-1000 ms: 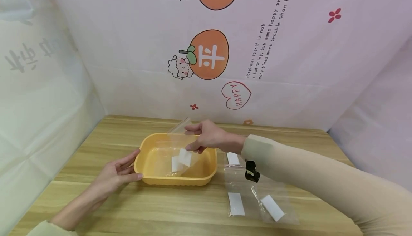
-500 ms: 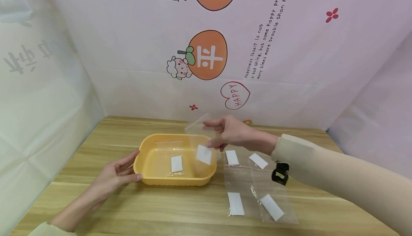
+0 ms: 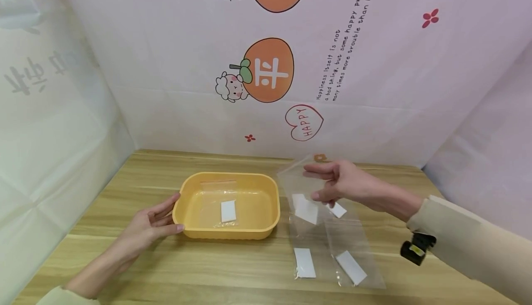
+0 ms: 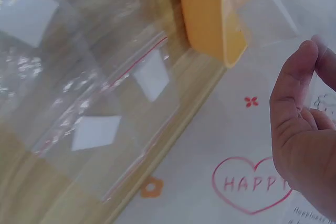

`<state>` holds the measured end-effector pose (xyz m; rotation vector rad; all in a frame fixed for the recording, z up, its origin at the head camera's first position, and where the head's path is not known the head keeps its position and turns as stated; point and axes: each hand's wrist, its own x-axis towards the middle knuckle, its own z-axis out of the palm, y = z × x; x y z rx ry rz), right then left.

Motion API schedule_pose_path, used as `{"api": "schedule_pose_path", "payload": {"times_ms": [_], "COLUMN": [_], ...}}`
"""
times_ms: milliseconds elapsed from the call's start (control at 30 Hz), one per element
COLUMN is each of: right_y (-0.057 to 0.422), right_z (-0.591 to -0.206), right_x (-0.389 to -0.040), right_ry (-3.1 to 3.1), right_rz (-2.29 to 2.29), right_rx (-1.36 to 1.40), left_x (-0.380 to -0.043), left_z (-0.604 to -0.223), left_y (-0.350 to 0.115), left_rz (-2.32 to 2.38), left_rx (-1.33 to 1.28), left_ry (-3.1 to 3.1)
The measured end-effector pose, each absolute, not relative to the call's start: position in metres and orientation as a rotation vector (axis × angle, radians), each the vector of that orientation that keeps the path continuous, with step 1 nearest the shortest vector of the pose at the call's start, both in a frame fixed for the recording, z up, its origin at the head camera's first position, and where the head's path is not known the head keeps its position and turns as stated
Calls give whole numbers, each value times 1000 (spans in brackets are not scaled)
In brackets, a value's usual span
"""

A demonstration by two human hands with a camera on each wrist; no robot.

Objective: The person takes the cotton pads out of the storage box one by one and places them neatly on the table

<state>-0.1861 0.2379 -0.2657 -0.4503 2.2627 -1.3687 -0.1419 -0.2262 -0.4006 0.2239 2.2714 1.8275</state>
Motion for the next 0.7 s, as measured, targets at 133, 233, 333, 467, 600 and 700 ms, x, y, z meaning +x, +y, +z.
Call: {"api": "schedule_pose_path", "payload": {"times_ms": [133,233,333,467,600,700], "right_y": [266,288,310,339,367,385], "right_z": [-273,-281,-290,-306,-323,-335], "right_x": [-178,-171,-164,-155,-146,-142], "right_ry": [2270,2277,2258,2236,2186,2117], "right_rz": [-1384,-1395,-1416,-1422,-1441,-1479], "right_rx": [-407,-376,-364,-331,-309,-303], "left_x": [-142,-142,-141,-141,-142,-142], "left_z": [-401,-401,-401,-401,-400,-399], "left_y": [-226,-226,-225,-225,-224,-224], "left_rz": [1833,1835,1828,1819,1819,1815], "left_rx": [222,222,219,212,207,201], "left_ry": [2263,2260,2269,2279,2277,2282]}}
